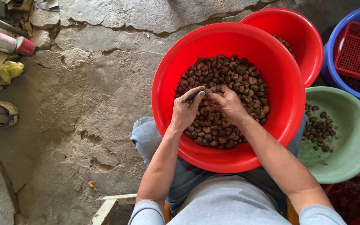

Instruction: The person sits with a large red basin of brown nuts on their lap and uses a small knife to peel the shells off individual nuts. They transfer the peeled nuts into a green basin and discard the shells into a smaller red bowl.

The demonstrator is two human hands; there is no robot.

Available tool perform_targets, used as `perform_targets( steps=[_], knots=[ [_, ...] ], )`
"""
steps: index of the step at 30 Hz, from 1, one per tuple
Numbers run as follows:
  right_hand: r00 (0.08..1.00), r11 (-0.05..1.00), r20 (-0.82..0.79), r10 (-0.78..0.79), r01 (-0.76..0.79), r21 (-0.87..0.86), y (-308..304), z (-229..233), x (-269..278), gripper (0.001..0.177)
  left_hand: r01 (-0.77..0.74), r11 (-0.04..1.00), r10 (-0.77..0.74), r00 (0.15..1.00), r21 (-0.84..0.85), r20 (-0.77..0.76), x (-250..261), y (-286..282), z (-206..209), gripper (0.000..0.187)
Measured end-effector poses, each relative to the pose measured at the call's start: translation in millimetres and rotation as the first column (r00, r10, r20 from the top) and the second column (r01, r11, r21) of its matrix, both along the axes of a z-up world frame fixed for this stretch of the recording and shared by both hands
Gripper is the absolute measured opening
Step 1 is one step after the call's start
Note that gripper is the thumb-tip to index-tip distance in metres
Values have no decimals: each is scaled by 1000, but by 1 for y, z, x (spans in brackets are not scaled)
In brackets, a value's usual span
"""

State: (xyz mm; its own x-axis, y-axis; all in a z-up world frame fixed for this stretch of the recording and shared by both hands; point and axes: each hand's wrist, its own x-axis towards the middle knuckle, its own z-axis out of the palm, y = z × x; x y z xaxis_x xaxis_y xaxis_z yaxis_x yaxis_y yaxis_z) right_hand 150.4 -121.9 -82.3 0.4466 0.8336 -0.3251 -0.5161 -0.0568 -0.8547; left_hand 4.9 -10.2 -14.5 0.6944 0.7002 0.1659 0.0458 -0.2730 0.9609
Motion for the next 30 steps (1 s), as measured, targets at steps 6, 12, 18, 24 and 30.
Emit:
perform_targets(
  steps=[6, 12, 18, 24, 30],
  knots=[
    [999, 1000, -34, -14, 15, 24, 3, 3, -4, 31, 42, 999, -41, 998, -27, 37, 0, -1, 11, 21],
    [998, 998, -69, -15, 19, 61, 0, 21, 0, 34, 96, 991, -82, 987, -97, 141, 1, 6, 13, 17],
    [998, 989, -46, 49, -42, 145, -2, 8, 2, 38, 77, 976, -38, 981, -205, 188, -3, 8, -11, 24],
    [998, 984, 44, 47, -54, 168, -4, -5, 6, 35, 45, 984, -10, 981, -173, 195, 1, 3, -14, 25],
    [994, 986, 106, 20, -37, 164, -2, 1, 6, 33, 132, 974, -87, 969, -185, 233, 1, 7, -23, 23]
  ],
)
